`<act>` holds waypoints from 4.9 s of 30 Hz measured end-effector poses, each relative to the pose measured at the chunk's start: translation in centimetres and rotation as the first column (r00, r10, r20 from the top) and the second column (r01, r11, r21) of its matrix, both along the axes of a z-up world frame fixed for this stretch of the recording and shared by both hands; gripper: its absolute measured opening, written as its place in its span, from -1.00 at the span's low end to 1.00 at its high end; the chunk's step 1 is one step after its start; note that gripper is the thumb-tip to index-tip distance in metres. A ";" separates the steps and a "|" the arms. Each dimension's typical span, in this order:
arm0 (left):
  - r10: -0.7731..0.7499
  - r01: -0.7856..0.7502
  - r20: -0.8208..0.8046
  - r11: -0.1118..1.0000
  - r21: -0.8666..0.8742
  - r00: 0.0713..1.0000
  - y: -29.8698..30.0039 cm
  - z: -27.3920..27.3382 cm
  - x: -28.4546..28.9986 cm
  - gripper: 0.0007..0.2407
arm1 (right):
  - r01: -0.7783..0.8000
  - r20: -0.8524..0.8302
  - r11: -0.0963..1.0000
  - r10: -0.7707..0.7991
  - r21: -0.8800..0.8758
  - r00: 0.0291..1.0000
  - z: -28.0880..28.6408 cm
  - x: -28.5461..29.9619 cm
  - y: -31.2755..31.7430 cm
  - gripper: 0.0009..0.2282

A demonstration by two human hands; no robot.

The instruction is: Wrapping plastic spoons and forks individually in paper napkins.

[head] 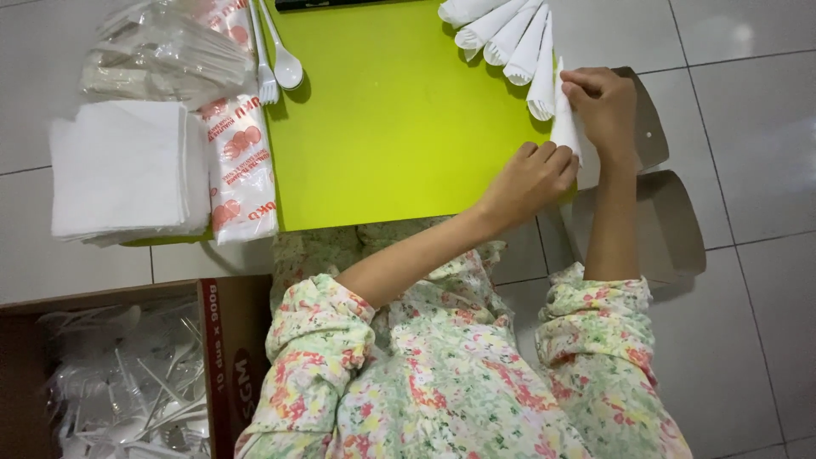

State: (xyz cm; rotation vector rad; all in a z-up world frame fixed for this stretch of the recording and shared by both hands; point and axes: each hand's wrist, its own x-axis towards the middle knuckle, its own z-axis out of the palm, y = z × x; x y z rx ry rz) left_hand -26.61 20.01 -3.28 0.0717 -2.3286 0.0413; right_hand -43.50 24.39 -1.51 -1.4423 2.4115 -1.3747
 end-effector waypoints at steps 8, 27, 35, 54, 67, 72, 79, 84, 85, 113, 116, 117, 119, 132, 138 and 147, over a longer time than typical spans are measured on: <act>0.049 -0.048 0.015 0.998 -0.050 0.999 -0.7 0.7 0.6 -0.81 | -0.048 0.004 0.999 0.049 -0.021 0.999 -0.4 -0.6 -0.8 -0.83; 0.269 -0.262 0.171 0.963 -0.066 0.948 -12.0 7.4 12.2 -0.69 | -0.097 -0.479 0.958 -0.045 -0.269 0.877 4.4 2.6 -0.6 -0.80; 0.475 -0.495 0.196 0.867 0.061 0.858 -20.1 13.4 31.6 -0.76 | -0.368 -0.540 0.851 0.123 -0.373 0.832 10.1 17.7 -8.0 -0.73; 0.534 -0.582 0.232 0.731 0.357 0.813 -18.9 10.3 45.4 -0.94 | -0.831 -0.428 0.555 0.740 -0.046 0.518 6.1 39.0 -20.0 -0.68; 0.541 -0.449 0.023 0.673 0.588 0.841 -18.9 11.0 46.8 -0.90 | -0.846 -0.356 0.525 0.775 -0.098 0.522 6.7 39.7 -22.5 -0.65; 0.493 -0.398 -0.017 0.722 0.567 0.870 -17.9 12.4 46.5 -0.90 | -0.814 -0.373 0.561 0.730 -0.151 0.572 6.7 39.5 -23.2 -0.82; 0.458 -0.436 0.042 0.808 0.396 0.888 -18.6 10.0 44.4 -0.72 | -0.644 -0.700 0.741 0.358 -0.190 0.618 6.4 32.8 -18.4 -0.81; 0.338 -0.340 0.083 0.839 0.425 0.937 -17.1 10.0 40.6 -0.75 | -0.420 -0.807 0.900 0.161 -0.116 0.568 5.7 28.2 -11.4 -0.82; 0.322 -0.333 0.101 0.845 0.418 0.942 -17.1 9.8 39.7 -0.76 | -0.340 -0.829 0.935 0.111 -0.100 0.549 5.2 27.3 -10.4 -0.82; 0.650 -0.578 0.236 0.754 -0.312 0.722 -24.7 2.9 24.8 -0.90 | -0.442 -0.731 0.895 0.338 0.055 0.593 3.4 22.1 -19.2 -0.86; 0.696 -0.601 0.225 0.708 -0.370 0.682 -26.1 2.1 23.9 -0.97 | -0.448 -0.821 0.890 0.322 0.092 0.471 2.0 22.3 -23.1 -0.88; 0.713 -0.613 0.306 0.700 -0.366 0.631 -26.3 2.0 23.7 -0.96 | -0.445 -0.845 0.886 0.332 0.127 0.419 1.6 22.2 -24.1 -0.84; 0.727 -0.630 0.382 0.686 -0.364 0.571 -26.6 1.8 23.3 -0.94 | -0.446 -0.868 0.881 0.341 0.161 0.361 0.8 22.1 -25.7 -0.79; 0.712 -0.662 0.094 0.688 -0.297 0.696 -26.5 2.3 23.5 -0.91 | -0.291 -0.910 0.931 0.305 0.222 0.280 0.2 22.0 -26.5 -0.94; 0.669 -0.654 -0.040 0.710 -0.262 0.742 -25.9 4.3 23.7 -0.88 | -0.330 -0.931 0.932 0.248 0.153 0.269 1.8 21.3 -26.0 -0.90; 0.630 -0.632 -0.072 0.758 -0.160 0.773 -25.2 6.2 24.6 -0.88 | -0.314 -0.828 0.875 0.462 0.368 0.318 0.9 21.0 -26.5 -0.86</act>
